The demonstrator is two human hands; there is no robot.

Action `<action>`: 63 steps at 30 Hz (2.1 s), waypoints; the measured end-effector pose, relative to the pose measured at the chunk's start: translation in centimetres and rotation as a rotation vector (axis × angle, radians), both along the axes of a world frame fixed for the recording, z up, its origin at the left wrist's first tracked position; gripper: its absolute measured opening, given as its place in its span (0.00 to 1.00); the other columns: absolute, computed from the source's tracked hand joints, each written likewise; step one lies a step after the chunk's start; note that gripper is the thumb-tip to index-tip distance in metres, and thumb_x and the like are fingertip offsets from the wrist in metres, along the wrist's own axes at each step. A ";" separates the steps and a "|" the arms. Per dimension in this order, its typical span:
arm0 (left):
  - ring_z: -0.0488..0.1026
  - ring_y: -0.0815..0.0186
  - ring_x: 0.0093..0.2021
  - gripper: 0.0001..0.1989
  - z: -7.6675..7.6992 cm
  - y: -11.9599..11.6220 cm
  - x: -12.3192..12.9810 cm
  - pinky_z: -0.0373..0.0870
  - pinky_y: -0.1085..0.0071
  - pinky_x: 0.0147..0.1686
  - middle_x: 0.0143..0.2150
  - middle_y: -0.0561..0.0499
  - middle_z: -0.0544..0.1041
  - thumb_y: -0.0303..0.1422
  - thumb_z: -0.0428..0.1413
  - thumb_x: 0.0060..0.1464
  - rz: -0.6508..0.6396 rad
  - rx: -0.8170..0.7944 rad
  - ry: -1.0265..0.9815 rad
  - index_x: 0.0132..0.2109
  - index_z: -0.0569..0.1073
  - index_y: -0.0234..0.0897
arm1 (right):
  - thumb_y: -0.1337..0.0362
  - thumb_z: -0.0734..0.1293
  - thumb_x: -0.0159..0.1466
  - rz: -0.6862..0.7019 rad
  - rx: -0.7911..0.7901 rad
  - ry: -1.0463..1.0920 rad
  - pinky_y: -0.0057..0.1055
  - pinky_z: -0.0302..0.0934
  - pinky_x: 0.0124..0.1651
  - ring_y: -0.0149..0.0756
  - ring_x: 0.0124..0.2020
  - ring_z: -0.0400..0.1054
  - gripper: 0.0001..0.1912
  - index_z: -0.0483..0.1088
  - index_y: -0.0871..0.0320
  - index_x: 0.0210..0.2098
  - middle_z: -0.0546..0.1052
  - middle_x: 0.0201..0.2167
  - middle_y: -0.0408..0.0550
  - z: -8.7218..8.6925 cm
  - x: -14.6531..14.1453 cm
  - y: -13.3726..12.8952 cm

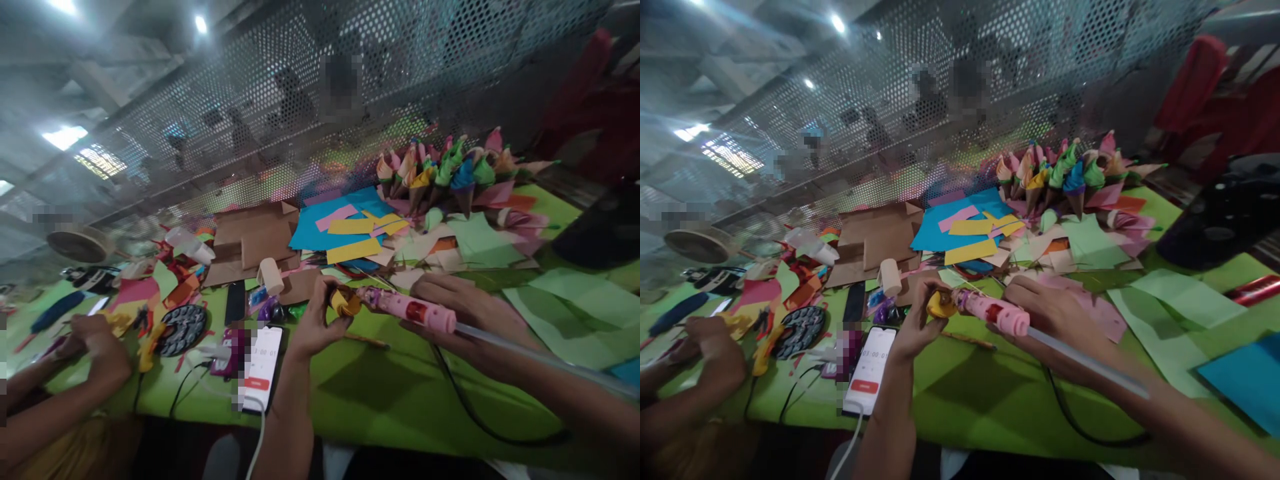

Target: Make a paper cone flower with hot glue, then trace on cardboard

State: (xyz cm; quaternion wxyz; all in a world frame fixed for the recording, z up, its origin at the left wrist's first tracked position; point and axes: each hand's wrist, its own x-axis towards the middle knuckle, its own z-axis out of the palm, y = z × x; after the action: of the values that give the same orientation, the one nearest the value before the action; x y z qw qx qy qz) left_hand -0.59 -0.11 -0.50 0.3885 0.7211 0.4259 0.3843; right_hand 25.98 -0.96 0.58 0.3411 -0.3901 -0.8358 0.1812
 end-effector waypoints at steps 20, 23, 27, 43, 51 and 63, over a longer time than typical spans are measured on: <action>0.67 0.63 0.45 0.20 0.5 -0.2 0.3 0.66 0.68 0.46 0.45 0.50 0.66 0.30 0.56 0.51 0.002 0.010 0.080 0.51 0.61 0.41 | 0.53 0.58 0.71 0.017 0.016 0.036 0.30 0.52 0.27 0.32 0.25 0.60 0.17 0.62 0.54 0.29 0.67 0.26 0.44 0.3 -0.6 0.2; 0.67 0.62 0.46 0.19 0.5 -0.2 0.4 0.66 0.67 0.47 0.45 0.49 0.65 0.31 0.56 0.51 0.003 0.028 0.101 0.50 0.61 0.41 | 0.51 0.58 0.71 0.016 0.018 0.072 0.30 0.52 0.27 0.32 0.24 0.59 0.20 0.61 0.54 0.27 0.67 0.25 0.44 0.8 -0.7 0.3; 0.67 0.61 0.47 0.19 0.3 -0.2 0.5 0.66 0.66 0.49 0.47 0.48 0.66 0.30 0.56 0.52 -0.007 0.049 0.106 0.50 0.62 0.41 | 0.50 0.57 0.72 0.036 0.011 0.067 0.30 0.52 0.27 0.32 0.24 0.59 0.21 0.60 0.54 0.26 0.65 0.23 0.43 1.6 -0.9 0.3; 0.66 0.63 0.45 0.20 0.4 -0.2 0.2 0.66 0.68 0.46 0.44 0.50 0.65 0.31 0.56 0.51 0.028 0.028 0.044 0.51 0.61 0.41 | 0.54 0.58 0.71 0.042 -0.067 0.049 0.31 0.56 0.30 0.33 0.27 0.62 0.17 0.60 0.54 0.28 0.67 0.28 0.44 0.7 -0.1 0.2; 0.66 0.64 0.43 0.19 0.4 -0.1 0.4 0.66 0.70 0.44 0.43 0.51 0.65 0.31 0.56 0.51 0.030 0.015 0.063 0.50 0.61 0.41 | 0.55 0.58 0.72 0.018 -0.009 0.046 0.30 0.54 0.29 0.33 0.26 0.61 0.17 0.60 0.54 0.28 0.67 0.27 0.43 0.6 -0.5 0.2; 0.67 0.63 0.45 0.20 0.5 -0.3 0.4 0.66 0.68 0.47 0.45 0.49 0.66 0.30 0.57 0.52 0.041 0.006 0.099 0.51 0.62 0.41 | 0.53 0.58 0.72 0.029 -0.032 0.035 0.31 0.56 0.28 0.34 0.26 0.62 0.18 0.63 0.54 0.27 0.67 0.26 0.44 1.2 -0.7 0.2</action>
State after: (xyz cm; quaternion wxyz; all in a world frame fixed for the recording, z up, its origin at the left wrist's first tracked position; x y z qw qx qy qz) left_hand -0.21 -0.40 -0.03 0.3567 0.7315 0.4580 0.3576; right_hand 25.25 -0.76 1.83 0.3470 -0.3803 -0.8321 0.2063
